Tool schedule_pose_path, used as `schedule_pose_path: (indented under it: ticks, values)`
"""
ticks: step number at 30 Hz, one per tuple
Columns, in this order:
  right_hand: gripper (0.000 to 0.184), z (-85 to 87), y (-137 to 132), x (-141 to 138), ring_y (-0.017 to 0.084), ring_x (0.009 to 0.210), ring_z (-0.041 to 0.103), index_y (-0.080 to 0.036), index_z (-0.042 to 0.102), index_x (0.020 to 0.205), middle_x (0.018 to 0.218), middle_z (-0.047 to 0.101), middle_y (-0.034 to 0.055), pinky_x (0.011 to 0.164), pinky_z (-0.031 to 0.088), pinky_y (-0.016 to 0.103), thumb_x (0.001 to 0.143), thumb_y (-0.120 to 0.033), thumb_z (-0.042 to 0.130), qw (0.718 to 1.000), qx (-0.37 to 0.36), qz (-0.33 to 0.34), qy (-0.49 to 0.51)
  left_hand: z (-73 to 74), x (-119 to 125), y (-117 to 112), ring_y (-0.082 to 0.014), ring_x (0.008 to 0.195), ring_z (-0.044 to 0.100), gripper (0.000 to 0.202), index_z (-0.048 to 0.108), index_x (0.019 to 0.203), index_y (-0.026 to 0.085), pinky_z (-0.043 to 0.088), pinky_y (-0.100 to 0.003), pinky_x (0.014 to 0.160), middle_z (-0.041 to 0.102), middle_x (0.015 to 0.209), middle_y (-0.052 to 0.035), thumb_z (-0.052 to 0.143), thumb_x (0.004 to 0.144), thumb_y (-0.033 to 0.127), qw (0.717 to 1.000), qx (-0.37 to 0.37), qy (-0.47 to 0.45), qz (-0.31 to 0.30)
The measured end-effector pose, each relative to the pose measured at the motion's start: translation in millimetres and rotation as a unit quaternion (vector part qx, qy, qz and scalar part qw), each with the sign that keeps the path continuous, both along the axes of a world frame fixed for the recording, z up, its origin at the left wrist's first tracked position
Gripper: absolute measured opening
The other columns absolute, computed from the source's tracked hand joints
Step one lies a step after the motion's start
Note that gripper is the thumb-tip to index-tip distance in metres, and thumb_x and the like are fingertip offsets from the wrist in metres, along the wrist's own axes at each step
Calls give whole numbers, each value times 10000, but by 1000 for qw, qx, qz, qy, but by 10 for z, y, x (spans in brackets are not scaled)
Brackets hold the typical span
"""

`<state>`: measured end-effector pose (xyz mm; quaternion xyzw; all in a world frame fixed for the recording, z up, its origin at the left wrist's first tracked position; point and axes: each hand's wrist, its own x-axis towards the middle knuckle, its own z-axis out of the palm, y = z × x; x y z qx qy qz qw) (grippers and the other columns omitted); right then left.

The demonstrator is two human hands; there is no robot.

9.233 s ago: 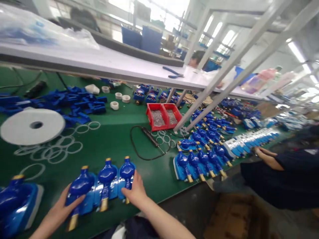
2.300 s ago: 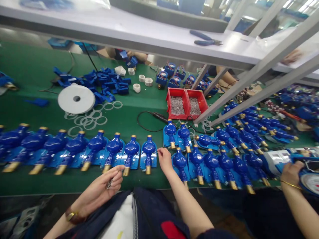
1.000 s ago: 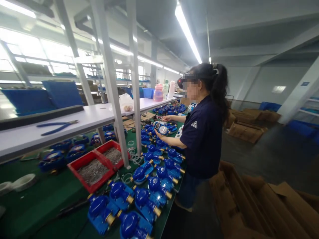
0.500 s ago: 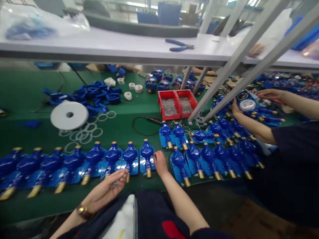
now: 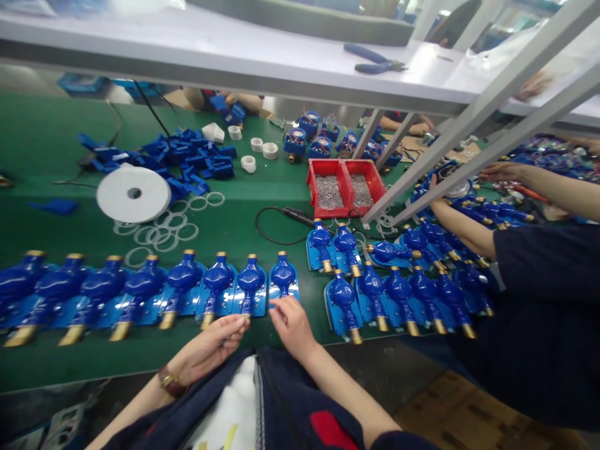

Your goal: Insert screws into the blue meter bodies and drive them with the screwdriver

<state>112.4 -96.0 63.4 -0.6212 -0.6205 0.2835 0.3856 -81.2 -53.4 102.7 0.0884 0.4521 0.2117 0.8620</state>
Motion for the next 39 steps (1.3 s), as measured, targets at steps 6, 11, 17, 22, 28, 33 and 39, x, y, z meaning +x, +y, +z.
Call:
schedule_pose_path:
  ticks: [6,11,17,22,28,33,39]
  values:
    - [125,311,-19,-392,109,696,584,-184,654,800,737,654,6,676,461,239,838,-246,553,995,-37,34,89,-53,19,7,2,484,402,204,625,727,87,302,-97,440,537,616,19,769,672,220,998,47,-11,-45]
    - [107,304,63,-308,124,737,541,-190,632,772,727,609,5,710,432,263,836,-220,551,998,-25,47,30,-95,-17,1,-3,487,422,215,653,768,78,306,-98,436,564,634,1,771,669,228,997,59,7,-44]
    - [113,-44,487,-73,214,966,417,-214,672,777,1003,570,63,844,335,373,822,-246,573,960,-27,-53,-274,-70,-127,-11,-38,557,503,120,646,883,77,398,-125,508,591,716,-35,647,765,99,999,19,35,33]
    - [180,-301,691,-47,221,997,395,-217,668,749,1090,570,44,882,286,403,846,-193,518,920,-45,61,-386,-46,-224,-31,-23,509,429,176,610,850,106,325,-113,447,557,668,-8,719,725,167,998,9,-33,59]
    - [130,-68,617,-111,250,970,440,-179,657,786,1026,593,116,877,322,447,833,-203,538,925,-44,38,-377,6,-211,-25,-7,537,427,285,583,774,104,285,-101,451,543,697,4,801,635,224,997,6,-47,59]
    - [177,235,300,-360,154,800,568,-201,660,896,841,659,43,750,452,295,877,-256,492,991,-69,110,-42,-79,-97,-43,-3,481,398,349,556,737,107,235,-111,422,532,604,23,794,631,338,996,80,8,34]
    - [88,303,136,-529,109,620,554,-190,673,765,698,652,1,592,425,230,798,-179,593,988,-120,73,59,-137,-36,-70,1,443,376,419,493,713,135,214,-116,423,532,565,38,775,620,430,994,105,33,1]
